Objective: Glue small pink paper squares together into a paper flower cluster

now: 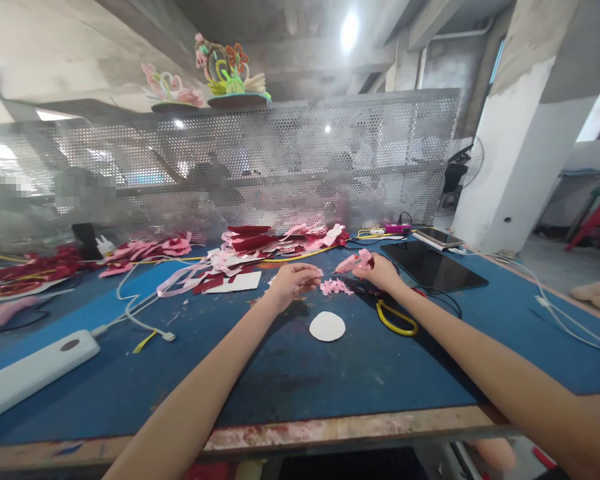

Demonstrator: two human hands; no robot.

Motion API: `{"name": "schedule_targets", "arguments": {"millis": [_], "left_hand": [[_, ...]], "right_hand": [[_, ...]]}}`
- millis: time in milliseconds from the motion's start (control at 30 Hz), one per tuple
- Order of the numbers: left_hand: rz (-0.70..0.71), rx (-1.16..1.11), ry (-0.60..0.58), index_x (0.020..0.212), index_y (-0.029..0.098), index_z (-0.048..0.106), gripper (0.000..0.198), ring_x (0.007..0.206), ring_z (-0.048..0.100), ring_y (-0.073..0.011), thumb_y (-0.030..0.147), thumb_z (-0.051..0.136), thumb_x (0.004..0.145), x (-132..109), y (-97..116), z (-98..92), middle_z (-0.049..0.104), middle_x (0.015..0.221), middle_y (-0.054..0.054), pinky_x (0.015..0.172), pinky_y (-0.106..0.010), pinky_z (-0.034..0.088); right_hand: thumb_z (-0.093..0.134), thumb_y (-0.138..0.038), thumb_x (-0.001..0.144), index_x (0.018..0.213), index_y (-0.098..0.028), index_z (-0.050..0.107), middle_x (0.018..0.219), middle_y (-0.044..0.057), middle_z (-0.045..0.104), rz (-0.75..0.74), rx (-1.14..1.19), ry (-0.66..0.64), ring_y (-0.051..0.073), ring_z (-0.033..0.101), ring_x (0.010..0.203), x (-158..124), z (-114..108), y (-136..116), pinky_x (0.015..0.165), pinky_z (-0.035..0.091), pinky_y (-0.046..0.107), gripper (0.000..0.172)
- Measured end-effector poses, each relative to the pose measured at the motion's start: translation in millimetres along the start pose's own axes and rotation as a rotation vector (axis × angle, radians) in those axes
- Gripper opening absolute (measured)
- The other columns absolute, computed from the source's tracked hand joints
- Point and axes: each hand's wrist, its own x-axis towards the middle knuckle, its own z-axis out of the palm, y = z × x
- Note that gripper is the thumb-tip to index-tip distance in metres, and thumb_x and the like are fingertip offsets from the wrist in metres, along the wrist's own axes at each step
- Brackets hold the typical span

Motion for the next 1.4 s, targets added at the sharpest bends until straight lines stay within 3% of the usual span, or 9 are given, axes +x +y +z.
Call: {"name": "schedule_targets", "arguments": {"millis": [167,233,400,533,767,1400], "left_hand": [[0.0,-0.005,-0.051,0.073,0.012,0.069,0.022,0.053,0.06,-0.0086,0.021,0.081,0.056,1.7,-2.1,0.0,0.067,0.06,-0.002,0.053,-0.019,0.049],[0.008,-0.01,-0.068,0.073,0.012,0.069,0.022,0.054,0.061,-0.0087,0.022,0.08,0.057,2.0,-2.4,-0.7,0.067,0.06,-0.002,0.054,-0.018,0.049],[0.031,-0.007,-0.126,0.072,0.012,0.069,0.02,0.054,0.061,-0.0087,0.022,0.079,0.058,-1.6,-1.2,0.7,0.068,0.061,-0.003,0.053,-0.018,0.048],[0.038,0.004,-0.167,0.07,0.012,0.069,0.018,0.054,0.061,-0.0089,0.021,0.078,0.058,-5.4,0.2,4.8,0.068,0.06,-0.003,0.054,-0.018,0.048],[0.043,0.017,-0.195,0.071,0.013,0.069,0.014,0.056,0.064,-0.01,0.02,0.075,0.061,-6.3,0.6,6.6,0.069,0.061,-0.003,0.058,-0.02,0.051],[0.066,0.1,-0.193,0.072,0.012,0.069,0.018,0.059,0.064,-0.0127,0.023,0.077,0.059,-7.4,-0.2,7.3,0.069,0.062,-0.004,0.061,-0.025,0.052]], "right_hand": [[0.06,-0.032,0.081,0.105,-0.015,0.057,0.103,0.009,0.058,-0.172,0.107,0.295,0.024,0.054,0.099,-7.9,-11.8,-22.2,0.087,0.045,0.043,0.031],[0.06,-0.029,0.077,0.102,-0.017,0.057,0.103,0.01,0.057,-0.295,0.143,0.348,0.026,0.051,0.103,-13.3,-18.5,-36.5,0.092,0.041,0.045,0.028],[0.061,-0.025,0.078,0.089,-0.022,0.062,0.098,0.007,0.057,-0.557,0.185,0.262,0.024,0.053,0.099,-27.4,-20.1,-62.8,0.09,0.042,0.042,0.011],[0.065,-0.023,0.077,0.09,-0.022,0.065,0.101,0.007,0.059,-0.664,0.178,0.178,0.023,0.054,0.098,-32.0,-13.9,-66.5,0.087,0.042,0.041,0.014],[0.064,-0.023,0.08,0.085,-0.023,0.067,0.097,0.006,0.062,-0.737,0.183,0.162,0.021,0.056,0.095,-32.2,-14.7,-68.1,0.084,0.042,0.039,0.006],[0.061,-0.02,0.08,0.079,-0.024,0.067,0.091,0.004,0.063,-0.749,0.215,0.157,0.02,0.058,0.088,-34.2,-16.5,-70.1,0.08,0.044,0.038,0.008]]}}
